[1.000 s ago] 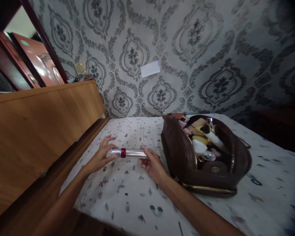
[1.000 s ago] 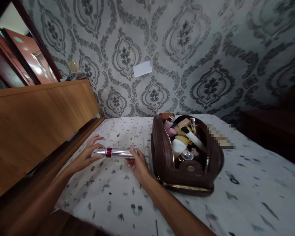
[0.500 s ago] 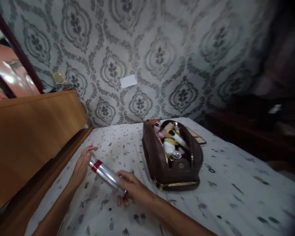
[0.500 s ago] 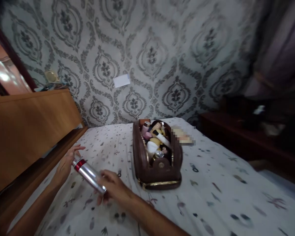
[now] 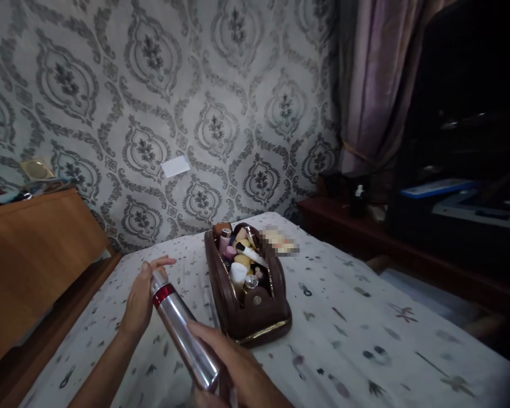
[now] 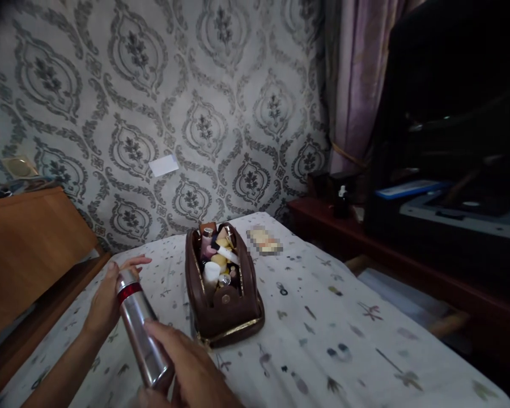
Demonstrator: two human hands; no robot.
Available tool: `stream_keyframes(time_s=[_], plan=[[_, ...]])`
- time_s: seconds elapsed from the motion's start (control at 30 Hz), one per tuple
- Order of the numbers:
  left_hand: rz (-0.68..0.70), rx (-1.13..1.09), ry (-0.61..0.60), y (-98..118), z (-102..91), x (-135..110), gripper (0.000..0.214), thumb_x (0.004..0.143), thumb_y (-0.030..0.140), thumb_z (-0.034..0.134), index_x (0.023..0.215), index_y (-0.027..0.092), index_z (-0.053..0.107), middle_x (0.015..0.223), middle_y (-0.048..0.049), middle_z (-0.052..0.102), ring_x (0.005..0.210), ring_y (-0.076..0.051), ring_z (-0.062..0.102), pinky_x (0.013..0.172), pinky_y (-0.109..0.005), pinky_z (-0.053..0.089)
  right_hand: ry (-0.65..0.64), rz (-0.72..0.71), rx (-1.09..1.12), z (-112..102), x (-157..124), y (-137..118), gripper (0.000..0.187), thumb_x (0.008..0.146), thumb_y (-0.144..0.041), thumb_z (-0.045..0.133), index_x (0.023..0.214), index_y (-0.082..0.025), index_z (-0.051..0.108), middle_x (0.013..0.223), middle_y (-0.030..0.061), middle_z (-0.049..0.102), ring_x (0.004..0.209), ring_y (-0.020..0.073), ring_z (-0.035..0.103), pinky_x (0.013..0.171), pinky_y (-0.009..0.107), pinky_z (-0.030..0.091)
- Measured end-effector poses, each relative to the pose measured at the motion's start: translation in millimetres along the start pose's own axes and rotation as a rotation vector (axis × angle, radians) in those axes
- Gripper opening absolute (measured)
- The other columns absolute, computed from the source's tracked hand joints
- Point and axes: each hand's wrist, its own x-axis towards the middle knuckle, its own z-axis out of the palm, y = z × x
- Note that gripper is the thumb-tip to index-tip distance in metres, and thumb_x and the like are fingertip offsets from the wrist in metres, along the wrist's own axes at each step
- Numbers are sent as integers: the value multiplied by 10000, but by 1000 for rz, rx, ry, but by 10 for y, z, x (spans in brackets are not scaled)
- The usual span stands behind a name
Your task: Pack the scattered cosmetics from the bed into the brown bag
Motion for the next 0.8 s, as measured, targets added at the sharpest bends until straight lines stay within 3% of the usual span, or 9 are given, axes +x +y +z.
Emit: stream_keyframes(time_s=[0.1, 0.2, 0.3, 0.4, 0.6, 0.7, 0.8], plan=[[-66, -125, -77, 177, 201, 113, 760, 933, 693, 152, 918, 181, 713, 912, -78, 718, 866, -235, 665, 808, -359, 541, 110, -48, 65, -140, -81, -86, 576, 838, -332, 614, 1402, -384, 509, 1264, 73, 628, 978, 258, 633, 861, 383, 503], [-70, -144, -76, 281, 370, 181, 766, 935, 693, 136, 939, 187, 710, 1084, -79, 704, 988, -236, 642, 928, -374, 499, 179, -42, 119, -278, -109, -122, 544, 888, -395, 577, 1423, -380, 482, 1089, 78, 670, 750, 202, 632, 726, 363, 535], [-105, -150, -80, 296, 493, 191, 720, 939, 686, 178, 1101, 188, 671, 1195, -85, 664, 1112, -249, 597, 1035, -416, 431, 258, -82, 60, -402, -76, -123, 538, 889, -413, 590, 1417, -379, 490, 1004, 71, 671, 717, 196, 619, 706, 367, 538], [-26, -169, -95, 247, 560, 168, 634, 951, 646, 263, 1150, 180, 645, 1235, -92, 637, 1199, -249, 547, 1095, -422, 374, 311, -122, -50, -497, -25, -130, 532, 883, -383, 606, 1406, -373, 507, 1081, 82, 659, 734, 205, 614, 696, 376, 541], [47, -95, -50, 110, 582, 105, 494, 922, 608, 417, 1040, 197, 666, 1209, -88, 623, 1217, -259, 516, 1133, -428, 317, 274, -157, -173, -538, 31, -193, 526, 901, -332, 573, 1420, -358, 490, 1124, 82, 637, 870, 230, 611, 723, 360, 536], [59, -78, -28, 77, 588, 77, 511, 911, 632, 426, 1062, 204, 661, 1241, -89, 602, 1233, -257, 501, 1141, -424, 310, 180, -112, -222, -496, 48, -190, 564, 890, -296, 581, 1436, -373, 460, 1041, 61, 615, 837, 206, 597, 719, 332, 524], [78, -67, -28, 80, 603, 68, 514, 922, 623, 422, 1121, 204, 645, 1253, -87, 595, 1237, -250, 497, 1128, -410, 332, 133, -73, -261, -453, 57, -155, 626, 859, -231, 605, 1442, -390, 441, 1033, 45, 573, 877, 195, 583, 816, 343, 507]])
